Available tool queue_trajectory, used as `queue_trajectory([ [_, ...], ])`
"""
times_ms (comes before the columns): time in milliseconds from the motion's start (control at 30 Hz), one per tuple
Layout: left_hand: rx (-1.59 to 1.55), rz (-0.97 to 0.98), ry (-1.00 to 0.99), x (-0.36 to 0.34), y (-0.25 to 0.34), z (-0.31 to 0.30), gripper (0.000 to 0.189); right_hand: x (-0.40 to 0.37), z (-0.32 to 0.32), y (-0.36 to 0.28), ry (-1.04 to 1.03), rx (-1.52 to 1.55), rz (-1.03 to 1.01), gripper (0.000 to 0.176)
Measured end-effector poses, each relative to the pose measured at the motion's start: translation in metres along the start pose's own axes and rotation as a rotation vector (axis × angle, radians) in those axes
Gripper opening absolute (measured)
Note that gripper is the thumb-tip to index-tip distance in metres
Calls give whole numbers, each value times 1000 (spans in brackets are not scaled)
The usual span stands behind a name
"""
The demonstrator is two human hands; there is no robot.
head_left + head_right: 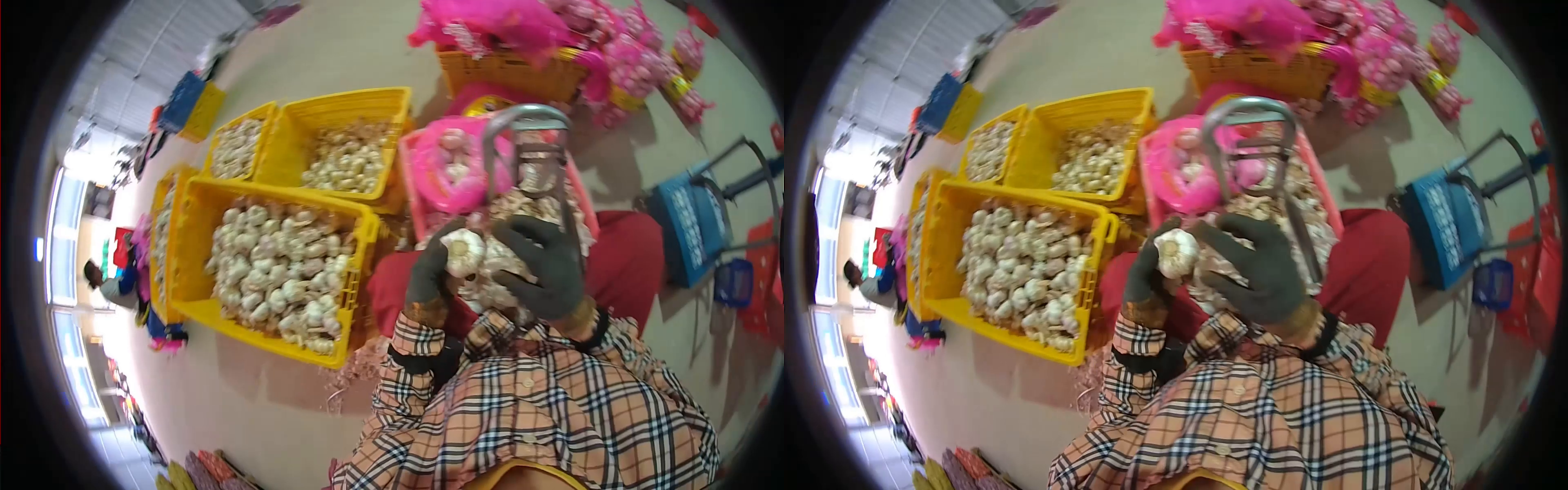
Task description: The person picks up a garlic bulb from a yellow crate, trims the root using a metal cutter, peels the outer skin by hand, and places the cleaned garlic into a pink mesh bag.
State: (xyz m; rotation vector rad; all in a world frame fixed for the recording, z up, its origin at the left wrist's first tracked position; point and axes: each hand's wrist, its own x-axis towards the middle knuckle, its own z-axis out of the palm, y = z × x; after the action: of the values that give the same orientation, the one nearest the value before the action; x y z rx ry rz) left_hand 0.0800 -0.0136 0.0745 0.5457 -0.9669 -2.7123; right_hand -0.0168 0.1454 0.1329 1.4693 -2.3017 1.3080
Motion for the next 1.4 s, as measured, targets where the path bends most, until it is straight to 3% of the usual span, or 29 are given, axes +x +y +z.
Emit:
queue_trajectory([
  [67, 86, -15, -179, -2, -28, 13, 77, -4, 8, 12, -85, 243, 74, 39],
  [133, 36, -34, -250, -2, -35, 19, 79, -12, -1, 18, -122, 213, 132, 29],
  [200, 155, -36, -220, 7, -44, 15, 79, -27, 3, 34, -73, 363, 211, 23],
  [233, 283, -32, -181, 9, -47, 14, 80, -35, 0, 40, 57, 312, 243, 19],
  [267, 283, -38, -179, 11, -47, 15, 80, -40, -4, 47, 56, 312, 249, 19],
  [333, 239, -35, -168, 19, -48, 20, 80, -39, -13, 68, 453, 27, 287, 22],
  [367, 197, -43, -188, 24, -51, 18, 79, -33, -18, 75, 437, -422, 183, 31],
  [400, 198, -46, -191, 26, -51, 16, 79, -41, -15, 80, 440, -424, 186, 31],
  [467, 215, -70, -178, 35, -52, 23, 77, -55, -12, 81, -94, 243, 909, 40],
  [533, 218, -70, -193, 47, -54, 27, 76, -56, -28, 66, -116, 307, 970, 42],
  [633, 258, -115, -201, 59, -58, 26, 71, -51, -38, 51, -200, 457, 1282, 41],
  [867, 169, -124, -117, 63, -65, 38, 65, -39, -47, 40, -274, 373, 1274, 39],
  [1033, 75, -262, -82, 61, -66, 36, 60, -35, -55, 37, -322, 399, 1343, 41],
  [1100, -69, -295, -116, 60, -67, 33, 61, -34, -60, 33, -331, 468, 1346, 43],
  [1267, -53, -296, -117, 59, -62, 40, 60, -27, -70, 26, -355, 527, 1431, 43],
  [1400, -84, -267, -154, 62, -63, 38, 59, -39, -57, 30, -307, 399, 1360, 42],
])
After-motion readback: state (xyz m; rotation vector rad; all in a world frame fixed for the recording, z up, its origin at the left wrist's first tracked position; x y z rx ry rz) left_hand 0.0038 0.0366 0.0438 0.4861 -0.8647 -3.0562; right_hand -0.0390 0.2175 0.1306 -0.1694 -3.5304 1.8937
